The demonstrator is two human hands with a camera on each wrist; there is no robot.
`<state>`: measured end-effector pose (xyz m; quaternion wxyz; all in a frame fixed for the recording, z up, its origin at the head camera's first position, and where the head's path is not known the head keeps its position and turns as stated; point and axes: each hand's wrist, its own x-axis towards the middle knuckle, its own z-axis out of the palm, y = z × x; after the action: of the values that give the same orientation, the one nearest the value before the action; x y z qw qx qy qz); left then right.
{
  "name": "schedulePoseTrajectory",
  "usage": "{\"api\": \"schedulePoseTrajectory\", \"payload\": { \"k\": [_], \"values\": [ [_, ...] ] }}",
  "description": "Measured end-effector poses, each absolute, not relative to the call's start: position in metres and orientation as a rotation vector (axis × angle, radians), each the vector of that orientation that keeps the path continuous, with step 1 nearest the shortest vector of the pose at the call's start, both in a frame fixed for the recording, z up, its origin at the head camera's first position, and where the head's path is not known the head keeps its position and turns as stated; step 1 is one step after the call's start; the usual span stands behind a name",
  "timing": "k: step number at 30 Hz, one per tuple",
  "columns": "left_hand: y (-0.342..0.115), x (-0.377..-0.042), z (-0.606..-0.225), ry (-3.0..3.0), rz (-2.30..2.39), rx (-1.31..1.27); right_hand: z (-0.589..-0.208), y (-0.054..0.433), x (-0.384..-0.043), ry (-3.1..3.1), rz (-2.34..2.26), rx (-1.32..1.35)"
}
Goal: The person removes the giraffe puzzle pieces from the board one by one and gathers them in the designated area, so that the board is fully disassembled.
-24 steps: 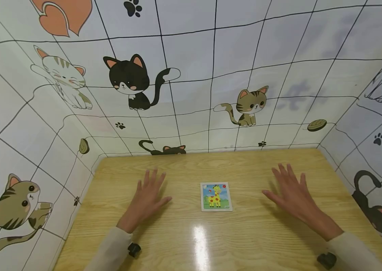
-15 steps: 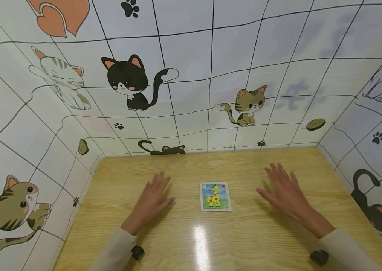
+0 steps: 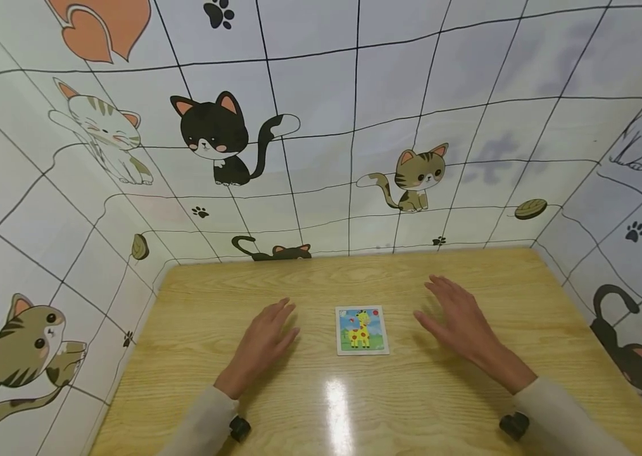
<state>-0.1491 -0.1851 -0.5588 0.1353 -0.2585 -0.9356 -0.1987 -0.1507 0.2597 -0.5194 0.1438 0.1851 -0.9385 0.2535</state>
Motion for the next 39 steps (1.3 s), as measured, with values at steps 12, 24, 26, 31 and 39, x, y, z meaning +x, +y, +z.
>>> {"api": "schedulePoseTrajectory", "payload": {
  "k": [12, 24, 26, 31, 39],
  "values": [
    [-0.159, -0.143, -0.559, -2.773, -0.836, -0.664, -0.524, 0.227, -0.162, -2.725, 0.777, 0.613],
    [-0.140, -0.140, -0.574, -2.620, -1.196, -0.701, -0.531, 0.205, -0.165, -2.751, 0.849, 0.636],
    [-0.136, -0.140, -0.580, -2.575, -1.207, -0.718, -0.534, 0.201, -0.166, -2.761, 0.863, 0.644],
    [-0.126, -0.136, -0.579, -2.622, -1.240, -0.688, -0.541, 0.193, -0.168, -2.754, 0.880, 0.689],
    [-0.111, -0.135, -0.581, -2.761, -1.183, -0.657, -0.548, 0.178, -0.171, -2.786, 0.891, 0.763]
  ]
}}
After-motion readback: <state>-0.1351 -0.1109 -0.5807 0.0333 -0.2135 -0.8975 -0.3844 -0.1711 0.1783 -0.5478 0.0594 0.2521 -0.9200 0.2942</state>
